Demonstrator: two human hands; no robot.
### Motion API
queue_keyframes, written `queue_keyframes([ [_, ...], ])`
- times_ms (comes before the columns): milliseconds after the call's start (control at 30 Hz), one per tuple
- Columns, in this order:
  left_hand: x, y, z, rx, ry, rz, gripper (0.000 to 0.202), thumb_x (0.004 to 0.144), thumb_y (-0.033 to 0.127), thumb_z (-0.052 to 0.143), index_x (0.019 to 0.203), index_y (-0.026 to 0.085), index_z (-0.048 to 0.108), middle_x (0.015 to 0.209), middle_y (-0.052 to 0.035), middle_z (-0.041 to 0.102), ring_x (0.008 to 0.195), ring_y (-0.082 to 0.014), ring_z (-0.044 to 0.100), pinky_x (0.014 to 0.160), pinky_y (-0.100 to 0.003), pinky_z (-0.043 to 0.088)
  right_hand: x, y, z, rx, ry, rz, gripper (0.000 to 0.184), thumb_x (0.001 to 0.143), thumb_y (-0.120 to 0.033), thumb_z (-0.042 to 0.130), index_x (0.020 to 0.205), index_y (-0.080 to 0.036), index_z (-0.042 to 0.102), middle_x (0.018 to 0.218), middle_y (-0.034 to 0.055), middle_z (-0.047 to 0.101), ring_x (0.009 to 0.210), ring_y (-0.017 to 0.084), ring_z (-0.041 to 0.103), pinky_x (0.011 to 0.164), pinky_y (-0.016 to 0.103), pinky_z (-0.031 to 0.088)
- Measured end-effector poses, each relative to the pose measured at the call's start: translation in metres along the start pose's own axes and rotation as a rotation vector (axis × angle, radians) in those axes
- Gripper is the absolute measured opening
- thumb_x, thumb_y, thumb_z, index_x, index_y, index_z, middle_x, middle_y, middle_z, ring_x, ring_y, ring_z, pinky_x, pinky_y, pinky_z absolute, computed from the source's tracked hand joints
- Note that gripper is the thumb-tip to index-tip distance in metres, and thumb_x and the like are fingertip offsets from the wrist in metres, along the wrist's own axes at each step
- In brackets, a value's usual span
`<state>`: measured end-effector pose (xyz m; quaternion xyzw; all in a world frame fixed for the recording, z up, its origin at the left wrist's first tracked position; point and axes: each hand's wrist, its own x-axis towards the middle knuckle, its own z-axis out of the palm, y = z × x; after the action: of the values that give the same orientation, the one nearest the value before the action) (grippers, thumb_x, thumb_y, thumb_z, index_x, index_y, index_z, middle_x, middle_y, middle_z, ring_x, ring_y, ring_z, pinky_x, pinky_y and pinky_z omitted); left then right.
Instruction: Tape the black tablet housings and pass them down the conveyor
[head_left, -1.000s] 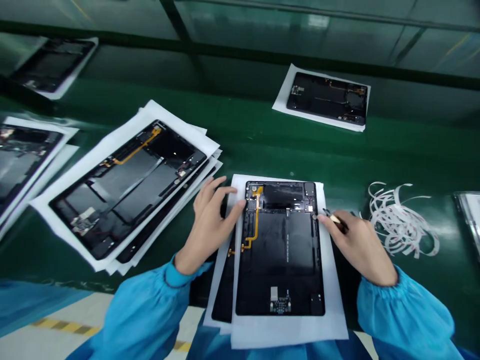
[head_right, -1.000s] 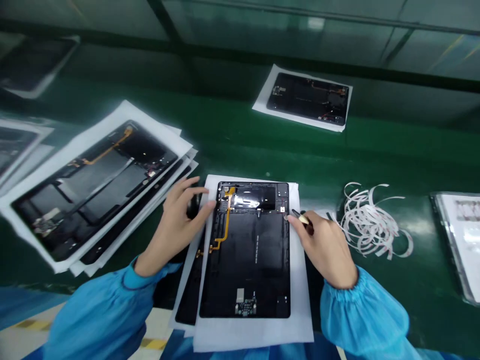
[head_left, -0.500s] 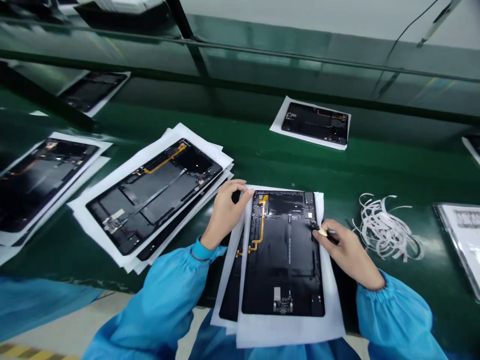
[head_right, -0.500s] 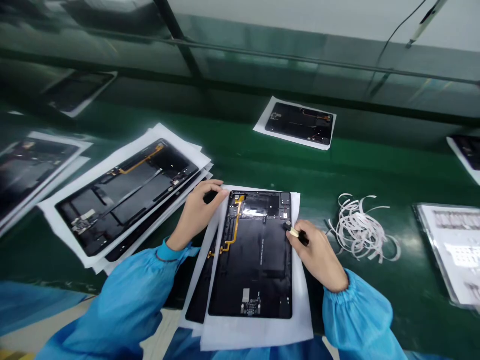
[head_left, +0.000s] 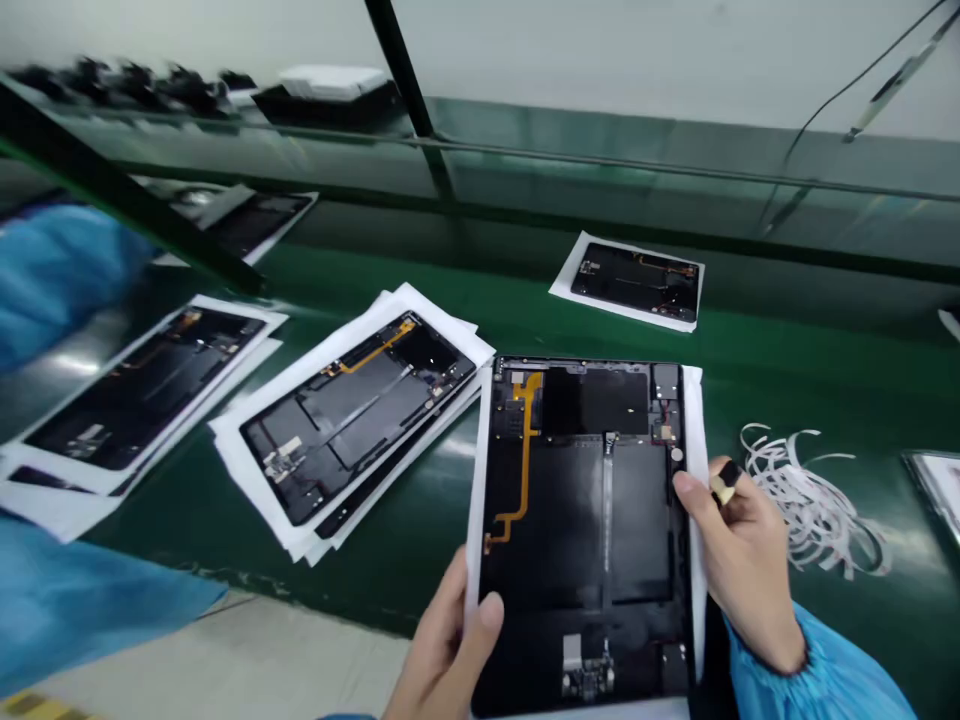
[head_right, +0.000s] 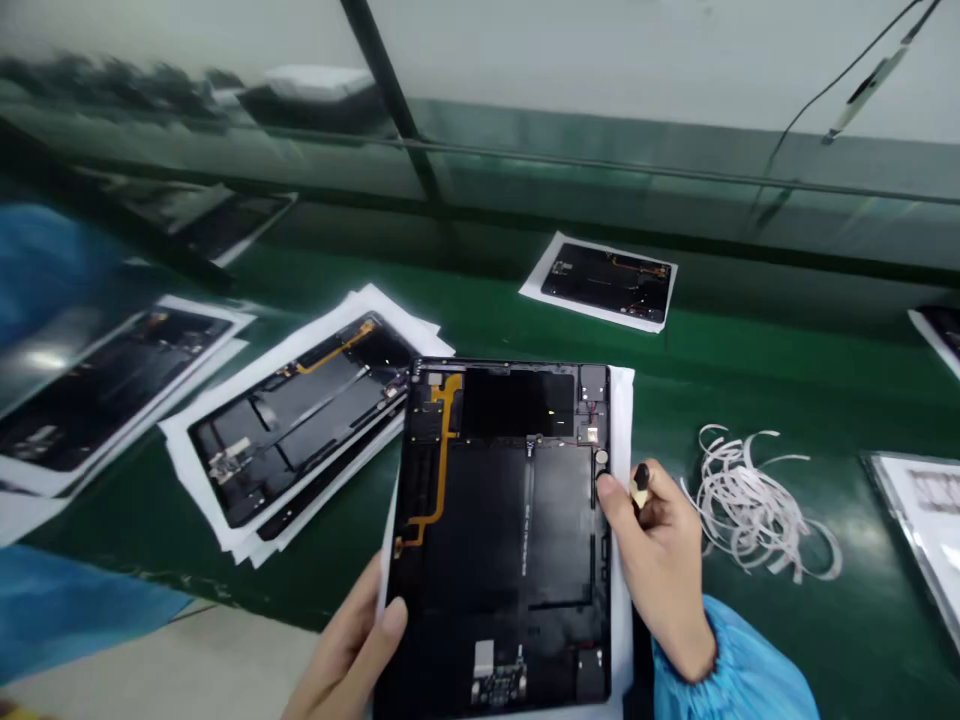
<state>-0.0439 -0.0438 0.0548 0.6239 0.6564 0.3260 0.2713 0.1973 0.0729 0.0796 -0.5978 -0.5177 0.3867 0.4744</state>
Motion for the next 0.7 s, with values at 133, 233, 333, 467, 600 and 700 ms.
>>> queue_keyframes([
  [133, 0.08, 0.006, -0.047, -0.194, 0.05, -0.177, 0.048, 0.093, 0.055, 0.05, 0.131, 0.027, 0.058, 0.119, -0.0063, 0.071, 0.106, -0.0292, 0.069, 0.087, -0.039, 0.06, 0.011, 0.008, 0.003, 0.04, 0.047, -0.072, 0.018, 0.085, -0.037, 0.067, 0.08, -0.021, 0.059, 0.085, 0.0024, 0.065, 0.064, 0.012, 0.056, 0.054, 0.021, 0.045],
  [233, 0.175, 0.004, -0.09, -0.192, 0.048, -0.201, 0.058, 0.084, 0.061, 0.059, 0.125, 0.021, 0.06, 0.112, -0.007, 0.072, 0.103, -0.0306, 0.068, 0.09, -0.042, 0.057, 0.017, 0.021, 0.004, 0.029, 0.072, -0.082, 0.015, 0.089, -0.036, 0.063, 0.088, -0.021, 0.063, 0.099, 0.0058, 0.068, 0.076, 0.014, 0.062, 0.063, 0.023, 0.05],
  [333, 0.273, -0.009, -0.113, -0.105, 0.125, -0.203, 0.048, 0.089, 0.054, 0.058, 0.121, 0.018, 0.06, 0.105, -0.0028, 0.072, 0.096, -0.0262, 0.068, 0.087, -0.04, 0.057, 0.019, 0.033, 0.005, 0.006, 0.038, -0.056, 0.017, 0.091, -0.037, 0.06, 0.094, -0.021, 0.064, 0.095, 0.0054, 0.068, 0.078, 0.015, 0.064, 0.067, 0.024, 0.052],
  [467, 0.369, -0.032, -0.114, 0.005, 0.139, -0.192, 0.033, 0.097, 0.04, 0.055, 0.115, 0.013, 0.061, 0.105, -0.0056, 0.067, 0.09, -0.0216, 0.067, 0.08, -0.039, 0.057, 0.02, 0.04, 0.01, -0.032, -0.007, -0.073, 0.017, 0.094, -0.035, 0.055, 0.094, -0.02, 0.063, 0.093, 0.0056, 0.067, 0.08, 0.017, 0.064, 0.069, 0.025, 0.052],
  [600, 0.411, -0.04, -0.103, 0.15, 0.264, -0.113, 0.034, 0.094, 0.035, 0.061, 0.121, 0.015, 0.059, 0.123, -0.0087, 0.06, 0.106, -0.0264, 0.062, 0.089, -0.046, 0.053, 0.021, 0.043, 0.013, -0.072, -0.008, -0.11, 0.017, 0.097, -0.032, 0.05, 0.092, -0.021, 0.061, 0.089, 0.0048, 0.066, 0.08, 0.018, 0.064, 0.07, 0.026, 0.051],
  [700, 0.427, -0.038, -0.077, 0.225, 0.267, -0.01, 0.037, 0.094, 0.034, 0.061, 0.126, 0.016, 0.056, 0.129, -0.01, 0.057, 0.111, -0.0277, 0.059, 0.093, -0.048, 0.051, 0.022, 0.046, 0.013, -0.099, -0.007, -0.116, 0.016, 0.096, -0.032, 0.05, 0.092, -0.021, 0.061, 0.092, 0.0051, 0.066, 0.082, 0.018, 0.065, 0.072, 0.026, 0.051],
])
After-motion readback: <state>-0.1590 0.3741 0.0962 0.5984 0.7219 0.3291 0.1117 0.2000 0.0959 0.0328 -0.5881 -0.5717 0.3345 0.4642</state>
